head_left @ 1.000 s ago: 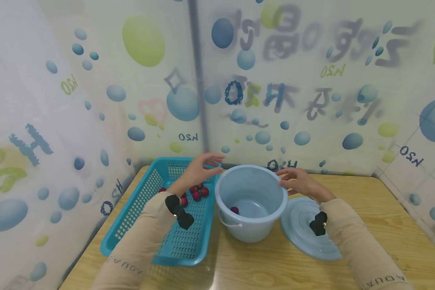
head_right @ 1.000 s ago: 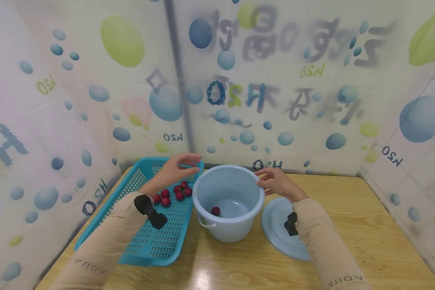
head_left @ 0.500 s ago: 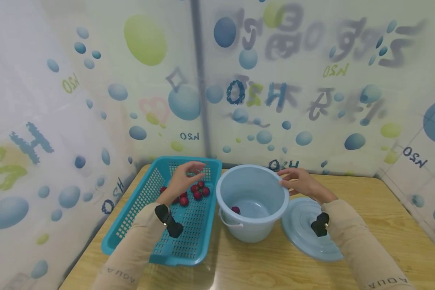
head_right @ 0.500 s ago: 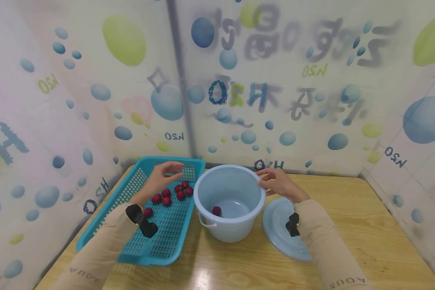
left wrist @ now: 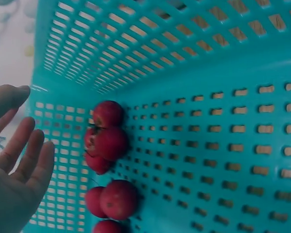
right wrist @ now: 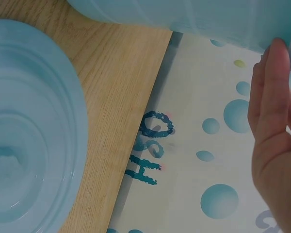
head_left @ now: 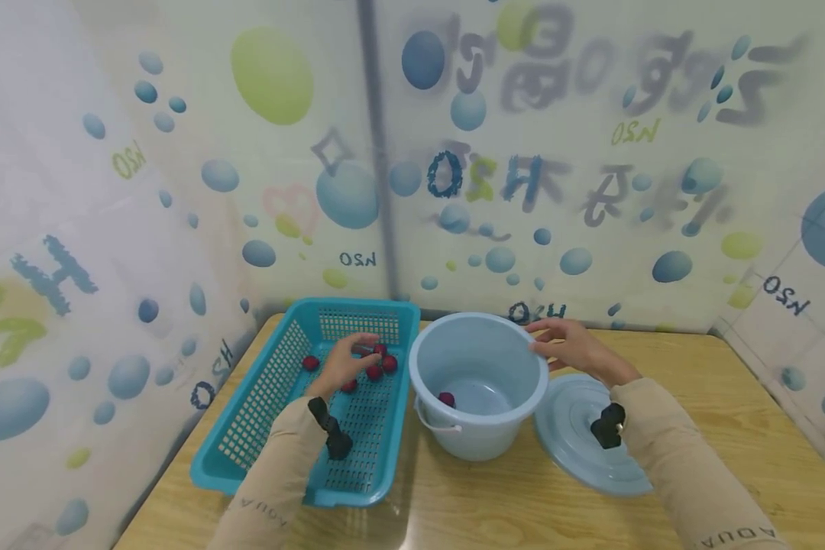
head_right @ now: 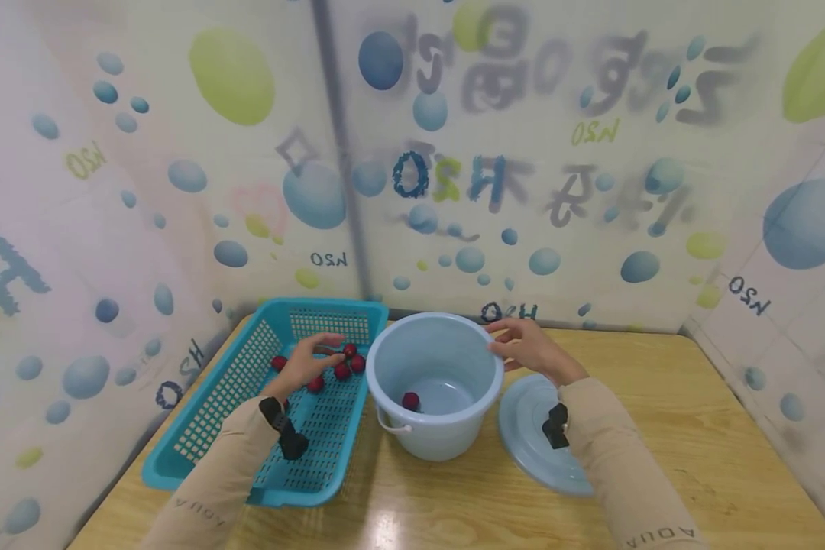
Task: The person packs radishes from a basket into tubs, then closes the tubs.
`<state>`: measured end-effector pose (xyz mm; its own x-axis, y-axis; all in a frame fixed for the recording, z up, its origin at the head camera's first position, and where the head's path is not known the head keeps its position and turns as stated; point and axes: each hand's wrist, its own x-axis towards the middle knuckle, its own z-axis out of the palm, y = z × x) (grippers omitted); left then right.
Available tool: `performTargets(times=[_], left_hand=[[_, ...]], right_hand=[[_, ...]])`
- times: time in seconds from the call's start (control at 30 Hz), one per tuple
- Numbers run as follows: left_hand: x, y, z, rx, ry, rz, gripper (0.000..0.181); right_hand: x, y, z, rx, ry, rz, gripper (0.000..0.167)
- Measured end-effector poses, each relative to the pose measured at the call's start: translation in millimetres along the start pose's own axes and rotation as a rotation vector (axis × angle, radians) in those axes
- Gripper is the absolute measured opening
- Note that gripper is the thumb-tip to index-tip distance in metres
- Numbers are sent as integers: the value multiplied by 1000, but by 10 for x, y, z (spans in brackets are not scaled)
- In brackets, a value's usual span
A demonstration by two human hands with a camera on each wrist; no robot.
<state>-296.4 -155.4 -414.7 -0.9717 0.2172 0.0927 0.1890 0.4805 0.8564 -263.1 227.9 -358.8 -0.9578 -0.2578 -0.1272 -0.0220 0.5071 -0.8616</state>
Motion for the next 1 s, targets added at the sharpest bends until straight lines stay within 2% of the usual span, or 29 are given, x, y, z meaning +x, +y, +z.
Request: performTargets(times=[0.17,0.4,0.83,1.0], left_hand=[[27,-120,62,21,-8,-68,37],[50,-252,137,104,-1,-89,35],[99,-347,203,208,21,-151,32],[120,-357,222,246,23,-139,31]], right_hand=[[3,0,-1,-2,-4,-5,45],[-7,-13,-11,0,-13,-6,47],[-3,-21,3,13,-16,-2,48],[-19,-28,-8,14,-19,-13,47]])
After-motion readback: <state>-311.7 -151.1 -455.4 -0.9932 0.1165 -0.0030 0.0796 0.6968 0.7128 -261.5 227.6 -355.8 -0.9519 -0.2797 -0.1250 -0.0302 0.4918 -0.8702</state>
